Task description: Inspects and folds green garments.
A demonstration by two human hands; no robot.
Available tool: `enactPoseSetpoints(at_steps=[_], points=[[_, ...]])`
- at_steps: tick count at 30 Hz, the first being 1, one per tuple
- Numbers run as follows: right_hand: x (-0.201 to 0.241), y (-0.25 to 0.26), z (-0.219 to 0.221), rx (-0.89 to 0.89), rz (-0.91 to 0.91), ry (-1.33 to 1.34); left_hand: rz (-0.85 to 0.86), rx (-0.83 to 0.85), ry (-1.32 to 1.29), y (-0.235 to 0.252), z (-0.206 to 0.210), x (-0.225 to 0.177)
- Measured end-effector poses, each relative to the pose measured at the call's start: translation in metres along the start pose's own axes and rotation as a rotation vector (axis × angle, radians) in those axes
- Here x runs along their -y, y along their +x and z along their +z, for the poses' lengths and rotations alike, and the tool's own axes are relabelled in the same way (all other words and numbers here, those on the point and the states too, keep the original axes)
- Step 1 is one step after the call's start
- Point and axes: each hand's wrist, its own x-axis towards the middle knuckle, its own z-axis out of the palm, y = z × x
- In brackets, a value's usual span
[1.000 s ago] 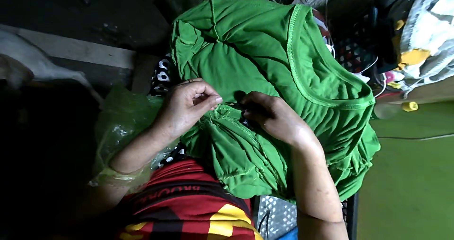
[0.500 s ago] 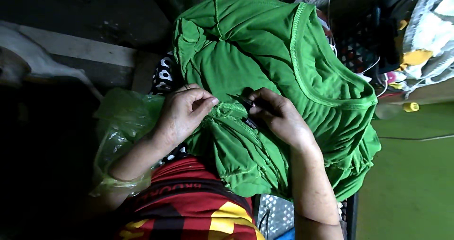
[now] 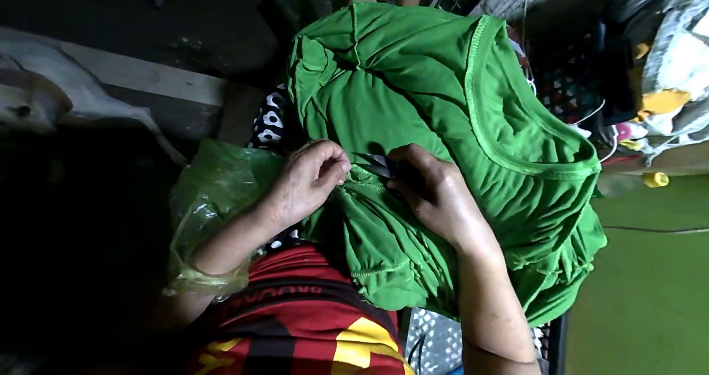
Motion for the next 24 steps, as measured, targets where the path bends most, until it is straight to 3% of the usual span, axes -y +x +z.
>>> enactPoseSetpoints(at_steps=[7, 15, 20, 24], points=[[0.022, 0.006, 0.007, -0.020, -0.043, -0.282, -0.050, 0.004, -0.023, -0.004, 0.000, -0.009], [0.018, 0.008, 0.021, -0.111, -0.136, -0.352, -0.080, -0.055, -0.031, -0.007, 0.005, -0.009], [0.009, 0.006, 0.020, -0.122, -0.105, -0.227, -0.163, -0.031, -0.089, -0.008, 0.002, -0.010], [0.000, 0.006, 0.010, -0.035, 0.027, -0.009, -0.155, -0.047, -0.075, -0.006, 0.006, -0.004]])
